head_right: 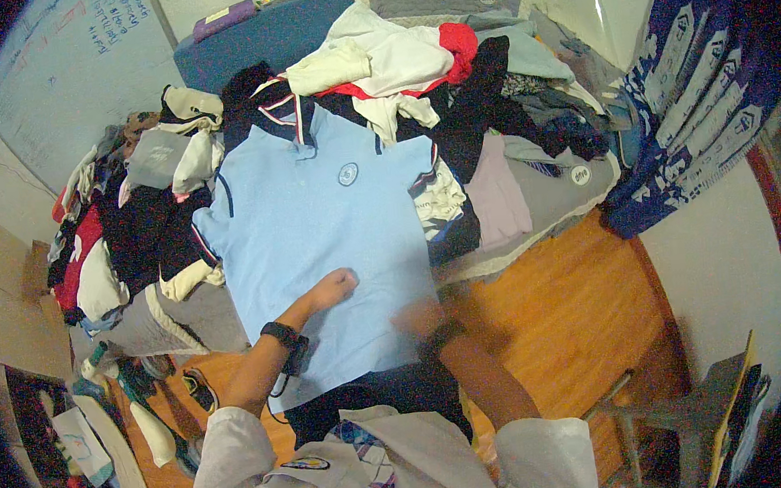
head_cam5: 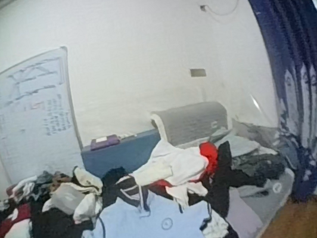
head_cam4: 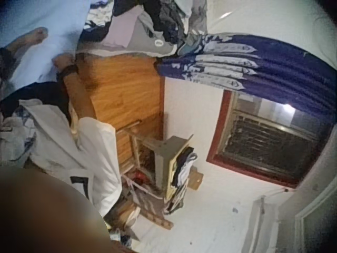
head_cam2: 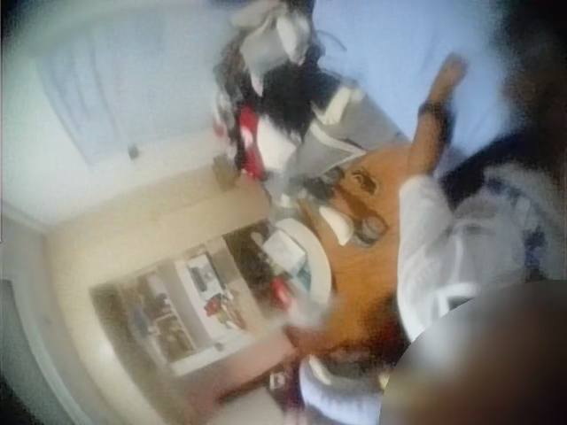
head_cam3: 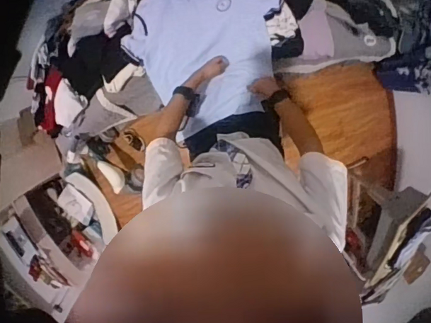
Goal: The person folds a light blue polo shirt on a wooden table. They smooth the fabric, fold the sleeves inward, fold the shirt in half, and then fold it again into a compact rectangle. The folded shirt is placed on a pile of other clothes.
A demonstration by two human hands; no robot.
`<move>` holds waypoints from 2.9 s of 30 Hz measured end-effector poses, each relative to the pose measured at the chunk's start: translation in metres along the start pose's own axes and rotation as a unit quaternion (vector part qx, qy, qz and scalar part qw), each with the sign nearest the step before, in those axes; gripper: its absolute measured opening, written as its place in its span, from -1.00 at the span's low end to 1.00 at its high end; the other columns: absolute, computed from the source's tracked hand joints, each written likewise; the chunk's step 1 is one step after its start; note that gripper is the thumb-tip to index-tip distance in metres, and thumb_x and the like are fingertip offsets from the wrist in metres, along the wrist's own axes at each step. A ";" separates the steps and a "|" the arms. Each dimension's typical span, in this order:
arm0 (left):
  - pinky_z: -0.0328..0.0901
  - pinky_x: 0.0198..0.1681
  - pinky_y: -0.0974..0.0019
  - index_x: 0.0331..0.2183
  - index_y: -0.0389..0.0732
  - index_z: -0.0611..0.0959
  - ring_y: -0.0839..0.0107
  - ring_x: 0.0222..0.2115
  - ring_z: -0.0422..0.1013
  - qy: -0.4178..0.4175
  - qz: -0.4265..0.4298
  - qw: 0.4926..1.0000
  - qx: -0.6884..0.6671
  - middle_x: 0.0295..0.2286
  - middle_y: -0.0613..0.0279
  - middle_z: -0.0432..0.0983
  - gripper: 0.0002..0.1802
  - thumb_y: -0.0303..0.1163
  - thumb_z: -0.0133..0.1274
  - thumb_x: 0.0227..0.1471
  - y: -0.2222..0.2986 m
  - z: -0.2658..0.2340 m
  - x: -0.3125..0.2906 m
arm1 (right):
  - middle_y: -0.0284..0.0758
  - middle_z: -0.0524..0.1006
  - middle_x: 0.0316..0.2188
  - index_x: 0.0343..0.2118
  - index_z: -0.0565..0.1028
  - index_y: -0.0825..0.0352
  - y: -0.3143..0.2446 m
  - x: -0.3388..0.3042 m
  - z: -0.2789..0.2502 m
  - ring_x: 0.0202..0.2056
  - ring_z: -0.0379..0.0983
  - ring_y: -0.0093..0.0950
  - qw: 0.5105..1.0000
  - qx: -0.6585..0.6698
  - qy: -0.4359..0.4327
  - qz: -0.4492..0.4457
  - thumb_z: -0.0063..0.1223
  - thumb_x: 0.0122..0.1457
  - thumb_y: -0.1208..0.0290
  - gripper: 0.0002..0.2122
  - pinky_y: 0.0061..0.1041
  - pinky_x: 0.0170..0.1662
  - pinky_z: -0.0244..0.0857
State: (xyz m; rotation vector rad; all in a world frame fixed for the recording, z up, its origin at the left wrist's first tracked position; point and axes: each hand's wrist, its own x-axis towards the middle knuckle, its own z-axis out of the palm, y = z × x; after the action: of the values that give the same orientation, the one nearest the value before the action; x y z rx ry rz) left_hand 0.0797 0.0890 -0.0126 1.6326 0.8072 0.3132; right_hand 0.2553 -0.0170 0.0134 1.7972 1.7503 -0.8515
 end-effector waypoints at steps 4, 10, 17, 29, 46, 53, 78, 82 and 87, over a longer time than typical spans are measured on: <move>0.13 -0.54 0.46 -0.61 -0.24 0.39 0.57 -0.62 0.15 0.032 -0.055 0.998 -0.009 -0.69 0.39 0.23 -0.77 -0.31 -0.20 -0.07 0.004 -0.018 -0.029 | -0.15 0.38 -0.29 -0.33 0.41 0.35 0.007 -0.005 0.002 -0.22 0.29 -0.24 0.999 0.023 0.027 -0.011 -0.39 0.00 0.03 -0.54 -0.27 -0.14 0.10; 0.20 -0.50 0.30 -0.53 -0.32 0.47 0.32 -0.59 0.31 0.211 0.114 0.833 0.499 -0.62 0.15 0.40 -0.75 -0.32 -0.20 -0.11 -0.045 -0.094 -0.109 | -0.05 0.38 -0.32 -0.33 0.41 0.43 0.006 -0.018 -0.008 -0.24 0.31 -0.20 0.998 0.065 0.025 -0.002 -0.34 -0.05 -0.07 -0.44 -0.31 -0.18 0.15; 0.14 -0.35 0.24 -0.36 -0.30 0.33 0.17 -0.36 0.22 0.476 -0.242 0.773 0.342 -0.37 0.05 0.26 -0.60 -0.51 0.07 -0.39 -0.081 -0.139 -0.244 | -0.14 0.42 -0.53 -0.60 0.38 0.39 0.000 -0.049 0.017 -0.46 0.35 -0.21 0.946 0.142 0.292 0.002 -0.08 -0.18 0.00 -0.58 -0.34 -0.42 0.22; -0.08 -0.02 0.15 -0.04 -0.32 0.10 0.01 -0.04 -0.03 0.290 -0.084 0.923 0.239 -0.04 -0.18 -0.05 -0.36 -0.21 -0.13 -0.12 -0.032 0.052 -0.215 | -0.24 0.36 -0.53 -0.52 0.37 0.36 0.007 -0.018 0.014 -0.49 0.29 -0.28 0.865 0.214 0.427 -0.153 -0.06 -0.11 0.36 -0.84 -0.38 -0.42 0.17; -0.06 -0.04 0.14 -0.03 -0.32 0.05 -0.03 -0.05 -0.04 0.248 -0.101 0.920 0.287 -0.04 -0.19 -0.08 -0.35 -0.13 -0.22 -0.07 -0.035 0.051 -0.221 | -0.41 0.34 -0.67 -0.51 0.41 0.41 0.022 0.007 0.006 -0.62 0.21 -0.64 0.789 0.498 0.346 -0.097 -0.09 -0.04 0.35 -0.81 -0.63 -0.55 0.12; 0.06 -0.13 0.14 -0.10 -0.24 0.24 0.05 -0.10 0.06 0.185 -0.025 0.861 0.473 -0.08 -0.12 0.04 -0.44 -0.20 -0.10 -0.16 -0.004 0.052 -0.223 | -0.32 0.37 -0.58 -0.49 0.41 0.40 0.031 0.013 0.006 -0.54 0.29 -0.48 0.853 0.327 0.386 -0.129 -0.11 -0.04 0.31 -0.79 -0.52 -0.47 0.18; 0.14 -0.29 0.21 -0.26 -0.16 0.37 0.21 -0.30 0.24 0.254 -0.134 0.844 0.452 -0.33 0.15 0.32 -0.62 -0.52 -0.13 -0.28 0.008 0.060 -0.258 | -0.21 0.33 -0.56 -0.55 0.38 0.39 0.007 -0.007 0.004 -0.50 0.27 -0.30 0.891 0.234 0.344 -0.179 -0.13 -0.08 0.37 -0.83 -0.42 -0.42 0.15; 0.13 -0.32 0.19 -0.34 -0.18 0.40 0.21 -0.35 0.24 0.263 -0.132 0.839 0.457 -0.39 0.14 0.32 -0.69 -0.54 -0.12 -0.31 -0.007 0.054 -0.262 | -0.20 0.32 -0.60 -0.55 0.37 0.40 0.031 -0.026 0.012 -0.51 0.26 -0.32 0.874 0.257 0.376 -0.172 -0.12 -0.07 0.36 -0.82 -0.44 -0.43 0.14; 0.12 -0.39 0.18 -0.40 -0.24 0.41 0.17 -0.41 0.24 0.357 -0.144 0.840 0.382 -0.45 0.11 0.32 -0.71 -0.57 -0.08 -0.37 -0.025 0.050 -0.269 | -0.13 0.40 -0.52 -0.47 0.39 0.42 0.051 -0.041 0.038 -0.43 0.32 -0.24 0.938 0.250 0.223 -0.088 -0.16 -0.03 0.34 -0.78 -0.37 -0.37 0.17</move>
State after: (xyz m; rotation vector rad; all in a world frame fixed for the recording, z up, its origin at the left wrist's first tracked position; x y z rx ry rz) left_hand -0.0916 -0.1237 0.0133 2.1006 1.9180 0.4217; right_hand 0.3032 -0.0761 0.0127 2.3330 2.1432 -1.1023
